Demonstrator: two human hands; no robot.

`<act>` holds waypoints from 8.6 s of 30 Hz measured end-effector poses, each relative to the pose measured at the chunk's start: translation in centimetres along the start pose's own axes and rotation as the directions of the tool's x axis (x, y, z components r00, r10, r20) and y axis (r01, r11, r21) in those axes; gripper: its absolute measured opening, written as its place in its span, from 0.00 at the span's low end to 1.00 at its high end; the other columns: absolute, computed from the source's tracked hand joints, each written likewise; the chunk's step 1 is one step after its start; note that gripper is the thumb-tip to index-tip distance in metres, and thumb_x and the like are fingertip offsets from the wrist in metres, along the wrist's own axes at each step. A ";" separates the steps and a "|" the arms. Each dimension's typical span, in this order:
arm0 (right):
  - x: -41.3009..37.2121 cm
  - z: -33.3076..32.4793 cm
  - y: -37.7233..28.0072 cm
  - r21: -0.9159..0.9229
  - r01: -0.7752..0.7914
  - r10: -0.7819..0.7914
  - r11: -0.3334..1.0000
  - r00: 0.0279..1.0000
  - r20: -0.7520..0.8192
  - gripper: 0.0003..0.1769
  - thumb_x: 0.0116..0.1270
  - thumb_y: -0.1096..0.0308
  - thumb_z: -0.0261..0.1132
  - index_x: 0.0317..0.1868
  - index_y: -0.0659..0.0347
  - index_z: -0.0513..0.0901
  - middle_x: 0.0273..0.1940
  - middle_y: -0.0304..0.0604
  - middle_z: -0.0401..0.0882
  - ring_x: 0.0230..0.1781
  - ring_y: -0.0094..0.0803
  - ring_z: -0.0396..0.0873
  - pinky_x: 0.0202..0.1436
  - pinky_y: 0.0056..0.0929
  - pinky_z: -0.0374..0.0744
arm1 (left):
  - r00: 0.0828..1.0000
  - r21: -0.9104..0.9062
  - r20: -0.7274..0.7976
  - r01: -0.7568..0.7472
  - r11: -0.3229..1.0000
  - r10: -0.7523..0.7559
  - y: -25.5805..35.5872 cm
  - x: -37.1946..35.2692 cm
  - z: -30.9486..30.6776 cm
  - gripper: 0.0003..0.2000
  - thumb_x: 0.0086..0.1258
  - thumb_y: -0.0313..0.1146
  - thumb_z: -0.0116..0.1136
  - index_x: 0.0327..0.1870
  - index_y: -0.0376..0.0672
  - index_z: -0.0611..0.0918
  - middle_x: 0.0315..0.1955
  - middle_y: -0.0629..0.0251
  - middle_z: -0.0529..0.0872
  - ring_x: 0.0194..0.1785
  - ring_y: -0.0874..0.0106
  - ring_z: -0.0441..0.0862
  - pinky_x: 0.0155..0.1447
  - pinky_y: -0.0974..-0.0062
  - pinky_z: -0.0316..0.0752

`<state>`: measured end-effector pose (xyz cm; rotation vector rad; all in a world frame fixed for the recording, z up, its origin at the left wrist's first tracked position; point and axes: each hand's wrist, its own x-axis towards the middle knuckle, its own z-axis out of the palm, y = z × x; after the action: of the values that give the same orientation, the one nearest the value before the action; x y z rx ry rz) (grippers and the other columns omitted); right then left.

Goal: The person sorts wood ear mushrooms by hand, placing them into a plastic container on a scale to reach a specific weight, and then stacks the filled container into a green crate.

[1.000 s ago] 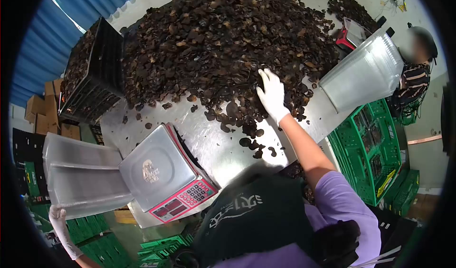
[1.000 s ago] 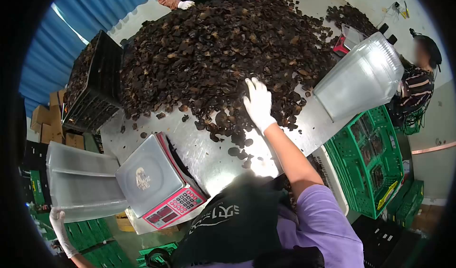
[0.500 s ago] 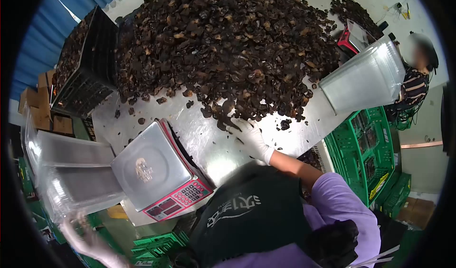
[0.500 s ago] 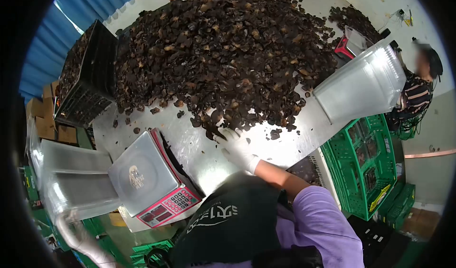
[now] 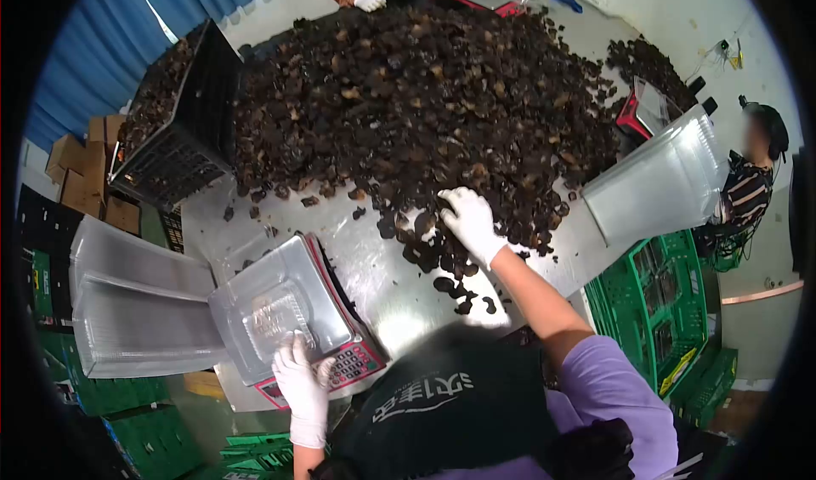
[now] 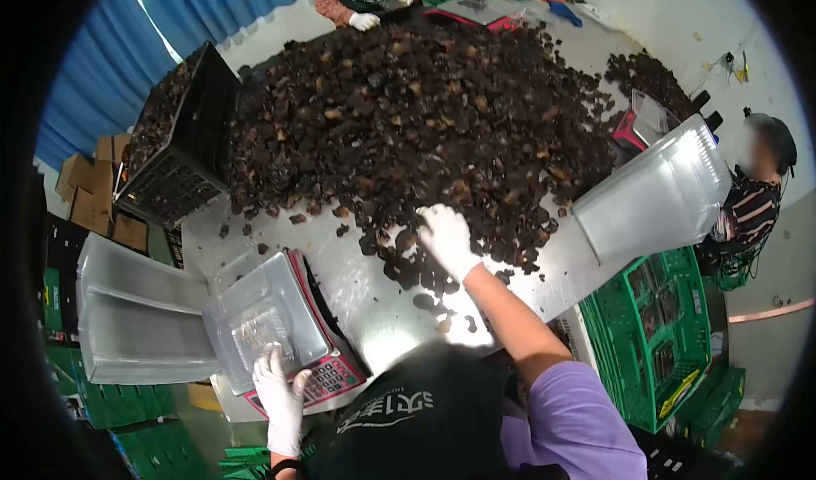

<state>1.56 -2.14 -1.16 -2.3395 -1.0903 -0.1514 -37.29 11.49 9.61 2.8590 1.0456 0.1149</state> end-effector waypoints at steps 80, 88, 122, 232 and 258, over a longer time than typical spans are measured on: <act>-6.7 -7.6 2.1 0.658 -0.520 0.028 -0.545 0.773 0.633 0.33 0.67 0.52 0.60 0.64 0.68 0.70 0.52 0.52 0.78 0.47 0.39 0.81 0.41 0.29 0.83 | 0.922 -0.920 0.313 0.235 -0.312 -0.229 12.8 9.8 14.8 0.04 0.66 0.19 0.57 0.36 0.39 0.78 0.30 0.67 0.84 0.30 0.80 0.79 0.36 0.84 0.73; -0.1 0.3 -2.1 0.522 -0.503 0.234 0.689 0.836 0.496 0.15 0.62 0.60 0.64 0.46 0.58 0.85 0.34 0.43 0.85 0.32 0.31 0.82 0.35 0.26 0.77 | 0.758 -0.601 0.647 0.577 -0.553 0.086 12.6 9.3 14.1 0.15 0.68 0.46 0.51 0.41 0.44 0.81 0.32 0.66 0.83 0.31 0.70 0.79 0.43 0.71 0.71; 1.0 0.2 -2.4 -0.015 -0.111 0.110 0.994 0.930 0.351 0.10 0.59 0.60 0.61 0.29 0.57 0.84 0.29 0.51 0.83 0.33 0.47 0.83 0.40 0.41 0.80 | 0.728 -0.753 0.631 0.490 -0.439 -0.269 13.2 15.9 13.4 0.15 0.68 0.23 0.55 0.55 0.40 0.78 0.25 0.74 0.77 0.20 0.82 0.74 0.22 0.86 0.65; -18.8 -2.7 -1.0 -0.306 0.090 0.019 0.948 0.942 0.336 0.40 0.61 0.49 0.64 0.71 0.53 0.63 0.69 0.56 0.59 0.72 0.52 0.56 0.72 0.55 0.53 | 0.951 -0.691 -0.051 -0.254 0.676 0.305 8.9 5.1 4.4 0.18 0.61 0.25 0.59 0.53 0.37 0.78 0.54 0.47 0.78 0.60 0.50 0.74 0.65 0.57 0.67; -1.4 -1.3 5.6 -0.218 -0.206 0.209 0.954 0.978 -0.009 0.33 0.54 0.52 0.70 0.62 0.49 0.74 0.62 0.47 0.69 0.67 0.49 0.61 0.62 0.51 0.66 | 0.855 0.078 0.495 -0.224 0.972 0.157 14.3 6.6 14.1 0.50 0.50 0.52 0.71 0.69 0.29 0.59 0.68 0.38 0.61 0.71 0.46 0.61 0.71 0.56 0.60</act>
<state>4.92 -6.72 -2.94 -2.6376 -0.8634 -0.1838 -21.72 3.98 -2.49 2.8569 0.6850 -0.6545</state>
